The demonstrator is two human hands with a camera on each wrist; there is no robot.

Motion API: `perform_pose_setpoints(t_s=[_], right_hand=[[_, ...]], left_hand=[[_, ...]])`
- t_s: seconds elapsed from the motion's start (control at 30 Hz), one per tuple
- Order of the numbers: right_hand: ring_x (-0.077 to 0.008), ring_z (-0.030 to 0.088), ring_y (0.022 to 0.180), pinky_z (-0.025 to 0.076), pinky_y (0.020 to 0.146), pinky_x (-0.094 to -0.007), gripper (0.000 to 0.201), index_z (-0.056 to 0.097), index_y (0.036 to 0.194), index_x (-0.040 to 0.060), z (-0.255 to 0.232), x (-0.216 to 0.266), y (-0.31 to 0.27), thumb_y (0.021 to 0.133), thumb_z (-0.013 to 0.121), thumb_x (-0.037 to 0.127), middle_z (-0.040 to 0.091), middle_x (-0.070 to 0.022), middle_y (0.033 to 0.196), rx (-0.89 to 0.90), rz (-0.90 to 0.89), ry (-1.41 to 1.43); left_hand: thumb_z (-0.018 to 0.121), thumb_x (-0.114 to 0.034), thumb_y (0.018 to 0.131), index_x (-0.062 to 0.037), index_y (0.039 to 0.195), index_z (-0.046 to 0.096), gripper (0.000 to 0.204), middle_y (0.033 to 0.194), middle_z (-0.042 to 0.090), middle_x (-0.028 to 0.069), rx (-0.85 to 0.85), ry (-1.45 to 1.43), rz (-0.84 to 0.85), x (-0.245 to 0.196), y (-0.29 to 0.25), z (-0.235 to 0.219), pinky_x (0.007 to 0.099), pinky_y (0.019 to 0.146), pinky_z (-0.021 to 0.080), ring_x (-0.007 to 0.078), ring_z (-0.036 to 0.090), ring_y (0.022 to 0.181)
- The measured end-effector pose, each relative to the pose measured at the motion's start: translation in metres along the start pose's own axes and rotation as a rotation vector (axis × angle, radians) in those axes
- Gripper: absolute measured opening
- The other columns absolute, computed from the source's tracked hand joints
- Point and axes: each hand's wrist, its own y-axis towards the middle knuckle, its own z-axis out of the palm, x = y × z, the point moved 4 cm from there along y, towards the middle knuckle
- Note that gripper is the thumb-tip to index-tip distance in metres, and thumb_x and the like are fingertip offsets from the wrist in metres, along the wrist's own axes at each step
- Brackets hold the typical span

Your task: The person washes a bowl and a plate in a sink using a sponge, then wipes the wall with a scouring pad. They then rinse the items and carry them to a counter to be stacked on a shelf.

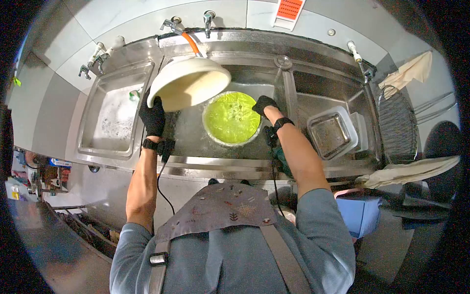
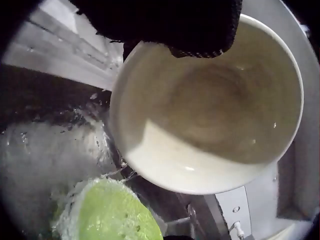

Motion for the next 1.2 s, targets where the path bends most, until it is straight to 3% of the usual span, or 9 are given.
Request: perform_pose_setpoints(t_s=[0.23, 0.3, 0.47, 0.57, 0.63, 0.77, 0.97, 1.03, 1.2], right_hand=[[-0.0222, 0.060, 0.069, 0.048, 0.064, -0.0405, 0.041, 0.071, 0.090, -0.0030, 0.031, 0.007, -0.007, 0.077, 0.075, 0.035, 0.069, -0.0147, 0.079, 0.013, -0.204, 1.102], [-0.0288, 0.063, 0.071, 0.047, 0.066, -0.0409, 0.040, 0.070, 0.089, -0.0058, -0.007, 0.028, -0.011, 0.077, 0.074, 0.032, 0.069, -0.0211, 0.084, 0.022, -0.114, 0.434], [-0.0409, 0.065, 0.082, 0.050, 0.074, -0.0482, 0.038, 0.069, 0.090, -0.0013, -0.087, 0.060, -0.028, 0.084, 0.062, 0.036, 0.066, -0.0265, 0.087, -0.540, -0.323, 0.178], [-0.0406, 0.065, 0.087, 0.050, 0.075, -0.0492, 0.035, 0.067, 0.104, 0.0031, -0.126, 0.082, -0.046, 0.089, 0.056, 0.032, 0.067, -0.0240, 0.098, -0.415, -0.199, -0.020], [-0.0393, 0.065, 0.088, 0.050, 0.075, -0.0492, 0.028, 0.065, 0.106, 0.0064, -0.139, 0.093, -0.058, 0.092, 0.053, 0.027, 0.066, -0.0222, 0.100, -0.702, -0.315, -0.054], [-0.0371, 0.065, 0.088, 0.051, 0.075, -0.0484, 0.022, 0.065, 0.103, 0.0079, -0.118, 0.066, -0.038, 0.092, 0.051, 0.020, 0.066, -0.0176, 0.094, -0.752, -0.260, -0.155], [-0.0375, 0.064, 0.092, 0.051, 0.079, -0.0483, 0.026, 0.065, 0.108, 0.0057, -0.086, 0.052, -0.039, 0.087, 0.056, 0.019, 0.067, -0.0186, 0.094, -0.865, -0.381, -0.117], [-0.0373, 0.064, 0.093, 0.050, 0.082, -0.0492, 0.028, 0.067, 0.103, 0.0038, -0.049, 0.057, -0.039, 0.087, 0.058, 0.025, 0.068, -0.0200, 0.095, -0.374, -0.195, -0.093], [-0.0428, 0.061, 0.088, 0.048, 0.074, -0.0480, 0.057, 0.070, 0.092, -0.0006, 0.051, 0.022, 0.015, 0.076, 0.069, 0.054, 0.067, -0.0234, 0.097, -0.029, -0.069, 0.018]], left_hand=[[0.067, -0.004, 0.081, 0.0029, 0.097, 0.065, 0.018, 0.091, 0.069, 0.0111, -0.079, -0.331, -0.380, 0.064, -0.029, -0.010, 0.0336, 0.077, 0.049, 0.0210, 0.063, 0.082], [0.066, -0.005, 0.078, 0.0016, 0.094, 0.065, 0.017, 0.084, 0.068, 0.0075, 0.029, -0.295, -0.417, 0.087, -0.031, -0.010, 0.0331, 0.070, 0.047, 0.0210, 0.064, 0.078], [0.068, -0.007, 0.078, 0.0018, 0.089, 0.066, 0.014, 0.081, 0.066, 0.0075, 0.143, -0.159, -0.172, 0.101, -0.034, -0.013, 0.0346, 0.068, 0.053, 0.0220, 0.065, 0.077], [0.067, -0.007, 0.078, 0.0027, 0.089, 0.066, 0.014, 0.081, 0.065, 0.0102, 0.283, 0.371, 0.309, 0.073, -0.034, -0.016, 0.0362, 0.064, 0.056, 0.0230, 0.066, 0.077], [0.070, -0.005, 0.076, 0.0023, 0.090, 0.066, 0.016, 0.082, 0.067, 0.0145, 0.171, -0.645, -0.620, 0.102, -0.041, -0.012, 0.0373, 0.064, 0.056, 0.0263, 0.067, 0.076], [0.081, -0.006, 0.066, 0.0001, 0.091, 0.068, 0.029, 0.083, 0.069, 0.0202, 0.337, 0.312, 0.221, 0.072, -0.045, -0.035, 0.0407, 0.071, 0.053, 0.0370, 0.067, 0.079], [0.085, -0.010, 0.063, -0.0012, 0.090, 0.069, 0.033, 0.080, 0.069, 0.0194, 0.316, 0.248, 0.153, 0.065, -0.059, -0.040, 0.0394, 0.071, 0.054, 0.0375, 0.068, 0.081], [0.085, -0.008, 0.063, -0.0005, 0.089, 0.068, 0.032, 0.080, 0.069, 0.0198, 0.315, 0.246, 0.203, 0.068, -0.063, -0.038, 0.0392, 0.070, 0.054, 0.0377, 0.068, 0.080], [0.085, -0.006, 0.064, 0.0011, 0.090, 0.068, 0.032, 0.082, 0.069, 0.0212, 0.328, 0.213, 0.078, 0.065, -0.072, -0.036, 0.0404, 0.071, 0.055, 0.0390, 0.068, 0.081]])
